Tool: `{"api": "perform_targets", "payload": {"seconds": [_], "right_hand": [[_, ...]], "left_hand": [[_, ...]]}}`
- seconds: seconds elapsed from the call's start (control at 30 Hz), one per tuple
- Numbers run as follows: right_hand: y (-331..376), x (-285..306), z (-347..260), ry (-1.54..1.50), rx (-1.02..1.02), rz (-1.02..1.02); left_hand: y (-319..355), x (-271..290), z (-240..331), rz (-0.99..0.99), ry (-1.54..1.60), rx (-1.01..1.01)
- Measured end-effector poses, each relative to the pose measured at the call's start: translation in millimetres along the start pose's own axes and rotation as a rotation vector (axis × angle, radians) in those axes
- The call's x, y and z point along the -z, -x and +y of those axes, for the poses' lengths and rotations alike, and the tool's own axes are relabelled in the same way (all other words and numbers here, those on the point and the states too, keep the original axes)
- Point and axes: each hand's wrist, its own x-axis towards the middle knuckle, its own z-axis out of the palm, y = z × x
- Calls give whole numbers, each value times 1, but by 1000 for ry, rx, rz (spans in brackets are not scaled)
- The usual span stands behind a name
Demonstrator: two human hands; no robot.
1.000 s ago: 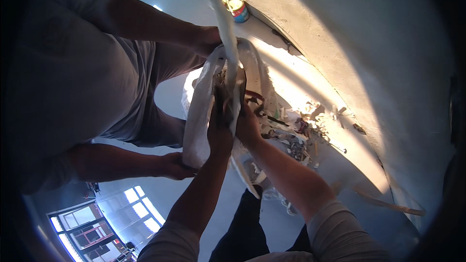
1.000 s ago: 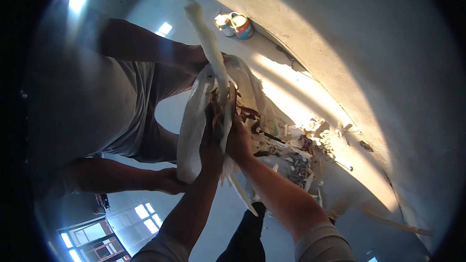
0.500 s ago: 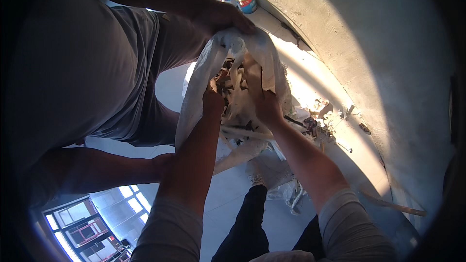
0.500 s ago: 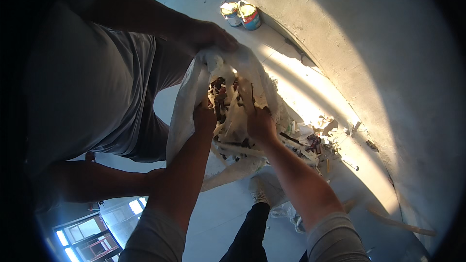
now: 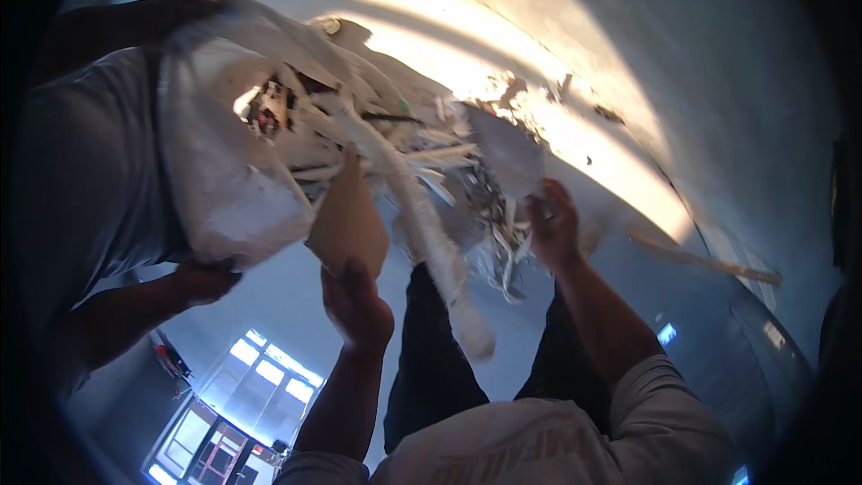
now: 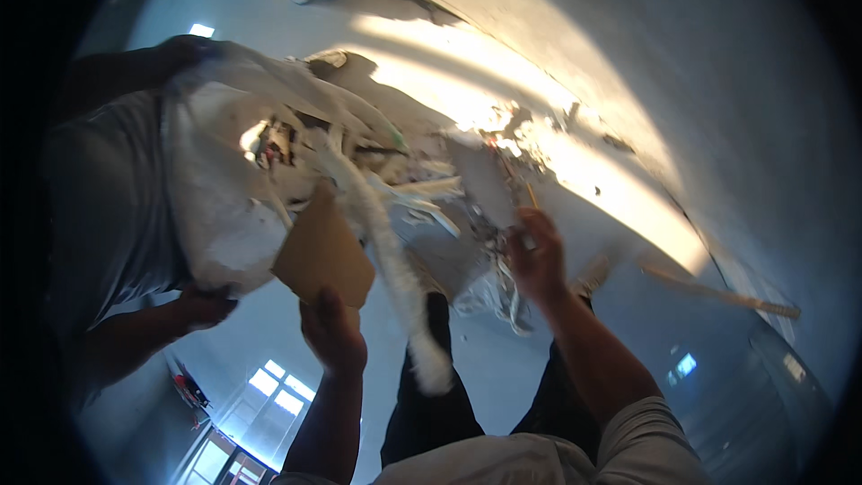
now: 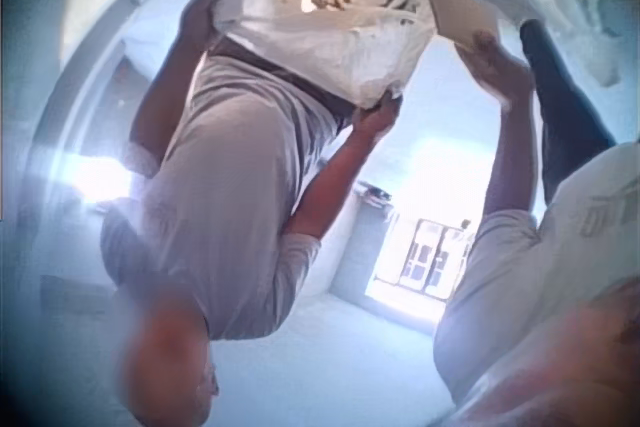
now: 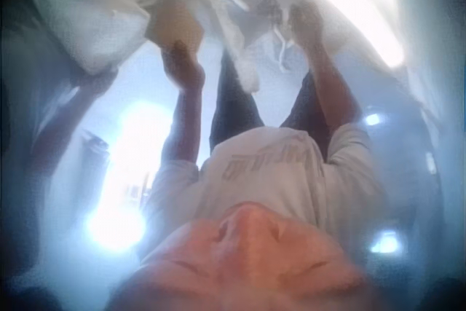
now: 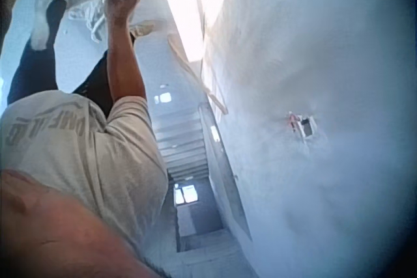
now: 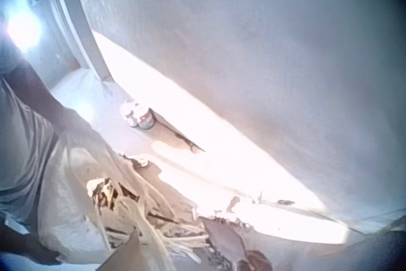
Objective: The person sweeps debris on the floor and stairs using a broom, then gathers the debris by hand into a large white bag. The person works in a room with a staircase, moving from the floor to the stairs and back.
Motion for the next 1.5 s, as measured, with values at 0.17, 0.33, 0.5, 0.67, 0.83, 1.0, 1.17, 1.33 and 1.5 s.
{"api": "perform_targets", "payload": {"seconds": [0.17,0.33,0.5,0.67,0.83,1.0,1.17,1.33,1.5], "right_hand": [[157,34,231,302,-331,-254],[265,-38,349,834,-480,-1288],[305,-112,474,860,-389,-1109],[196,-110,465,755,-262,-821],[75,-80,437,694,-122,-495],[25,-36,376,501,-23,-454],[36,47,434,301,-560,-3],[19,135,613,140,-519,468],[-76,5,526,463,-574,226]], "left_hand": [[47,-88,-119,-259,-82,257],[27,-170,-262,-299,-218,355],[-18,-210,-323,-304,-104,367],[-38,-211,-342,-190,9,378],[-74,-213,-383,-321,-336,256],[-66,-227,-441,-176,-472,190],[-42,-214,-527,-98,-598,503],[-85,-283,-532,-64,-524,544],[-99,-327,-504,-123,-336,457]]}}
